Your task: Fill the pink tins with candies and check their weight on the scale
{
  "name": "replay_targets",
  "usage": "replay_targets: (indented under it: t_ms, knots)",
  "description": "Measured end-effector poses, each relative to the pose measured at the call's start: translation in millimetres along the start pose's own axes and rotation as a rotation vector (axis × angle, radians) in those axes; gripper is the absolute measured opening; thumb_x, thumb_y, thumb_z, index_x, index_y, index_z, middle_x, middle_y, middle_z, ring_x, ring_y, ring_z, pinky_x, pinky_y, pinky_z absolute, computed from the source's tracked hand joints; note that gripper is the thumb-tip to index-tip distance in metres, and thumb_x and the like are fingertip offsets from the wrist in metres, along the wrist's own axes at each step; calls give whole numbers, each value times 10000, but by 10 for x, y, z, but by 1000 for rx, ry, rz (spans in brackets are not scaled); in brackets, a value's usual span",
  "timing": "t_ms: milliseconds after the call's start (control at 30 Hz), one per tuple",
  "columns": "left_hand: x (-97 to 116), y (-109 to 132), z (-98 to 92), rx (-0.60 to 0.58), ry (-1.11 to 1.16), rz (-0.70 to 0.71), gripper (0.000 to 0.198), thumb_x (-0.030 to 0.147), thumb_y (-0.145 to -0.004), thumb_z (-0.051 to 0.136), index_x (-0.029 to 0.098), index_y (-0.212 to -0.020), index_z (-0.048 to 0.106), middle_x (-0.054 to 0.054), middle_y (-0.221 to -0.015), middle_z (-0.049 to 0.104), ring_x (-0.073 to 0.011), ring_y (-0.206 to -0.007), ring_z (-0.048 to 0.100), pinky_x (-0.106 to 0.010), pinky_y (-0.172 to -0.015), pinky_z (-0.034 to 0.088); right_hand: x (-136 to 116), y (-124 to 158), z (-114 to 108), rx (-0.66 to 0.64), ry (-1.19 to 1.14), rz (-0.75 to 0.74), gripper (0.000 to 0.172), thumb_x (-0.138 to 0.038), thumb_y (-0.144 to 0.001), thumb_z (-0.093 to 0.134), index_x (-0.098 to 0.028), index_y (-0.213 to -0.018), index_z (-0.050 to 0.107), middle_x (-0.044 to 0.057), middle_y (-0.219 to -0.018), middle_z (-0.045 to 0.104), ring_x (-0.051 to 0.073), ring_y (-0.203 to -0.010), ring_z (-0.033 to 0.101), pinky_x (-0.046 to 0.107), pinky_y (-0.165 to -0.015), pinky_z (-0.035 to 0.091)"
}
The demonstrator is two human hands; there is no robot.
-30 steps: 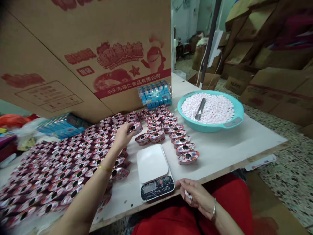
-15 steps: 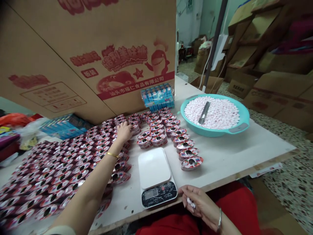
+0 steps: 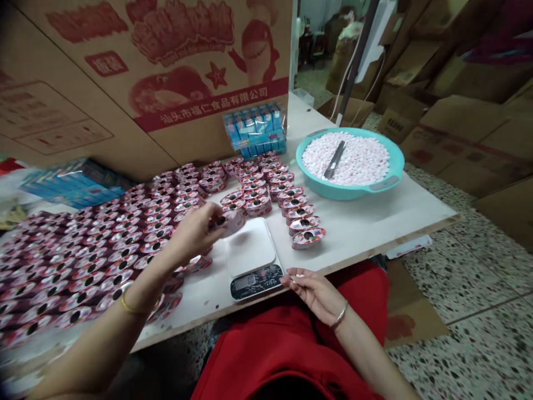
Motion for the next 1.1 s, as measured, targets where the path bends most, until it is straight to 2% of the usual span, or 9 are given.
replay_targets:
  t_ms: [67, 167, 233, 333, 467, 567, 700, 867, 1100]
  knots:
    - [217, 135, 180, -64, 70, 45, 284, 471, -879, 539, 201, -967, 526, -27, -846, 646, -187, -761, 589, -322, -717, 393, 8, 25, 25, -30, 18, 7, 182, -140, -700, 782, -132, -850, 679, 54, -845, 714, 82, -770, 681, 93, -674, 540]
    - [336, 221, 417, -84, 125, 87, 340, 479, -890, 534, 192, -1071, 514, -52, -944, 668, -208, -851, 621, -362, -787, 411, 16, 74, 70, -78, 21, -8, 178, -205, -706, 799, -135, -809, 672, 25, -797, 685, 58, -702, 650, 86, -606, 517]
    - [324, 260, 467, -31, 144, 112, 424, 457, -875, 570, 192, -1193, 479, -85, -1083, 657, -235, -979, 615, -385, -837, 419, 21, 115, 98, -95, 33, -7, 212, -218, -695, 807, -140, -840, 674, 24, -820, 684, 67, -719, 650, 110, -613, 519]
    - [256, 426, 399, 124, 193, 104, 506, 431, -852, 609, 195, -1272, 454, -114, -1202, 612, -252, -1092, 573, -382, -862, 440, 5, 180, 122, -68, 110, 6, 285, -216, -675, 821, -142, -908, 673, 48, -880, 703, 99, -811, 668, 148, -684, 526]
    - [169, 922, 402, 289, 353, 13, 257, 329, -892, 559, 196, -1112, 554, -65, -981, 651, -176, -905, 606, -302, -771, 480, -89, 224, 164, -47, 293, -16, 295, -279, -682, 819, -126, -884, 667, 63, -827, 709, 87, -720, 644, 161, -628, 493]
    - [108, 1342, 645, 262, 434, -78, 180, 302, -902, 534, 196, -1040, 579, -39, -870, 646, -148, -793, 599, -282, -729, 489, -210, 218, 248, -65, 405, -67, 287, -329, -690, 806, -117, -827, 669, 35, -745, 678, 61, -605, 576, 158, -520, 428]
    - [20, 1707, 1047, 199, 473, -245, 197, 332, -912, 504, 197, -1035, 576, -53, -885, 638, -166, -821, 609, -305, -744, 500, -425, 167, 469, -101, 520, -122, 326, -345, -668, 810, -122, -864, 675, 17, -709, 670, 55, -574, 542, 182, -544, 438]
    - [-27, 1809, 1267, 244, 453, -301, 210, 320, -911, 495, 199, -1065, 569, -62, -897, 616, -184, -856, 601, -338, -791, 497, -722, -36, 894, -179, 783, -287, 320, -349, -665, 795, -121, -851, 669, 2, -630, 658, 58, -520, 520, 200, -518, 421]
    - [-65, 1839, 1333, 266, 438, -268, 200, 281, -909, 503, 198, -1077, 570, -65, -927, 618, -185, -890, 594, -336, -811, 489, -805, -419, 1427, -176, 1228, -539, 54, -184, -772, 660, -129, -775, 662, -40, -533, 560, 76, -505, 500, 209, -523, 375]
Point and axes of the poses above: each hand's wrist, its own y-axis away from the middle knuckle, its own z-axis out of the palm, x = y × z, the point moved 3 cm from there along -y, towards the middle knuckle
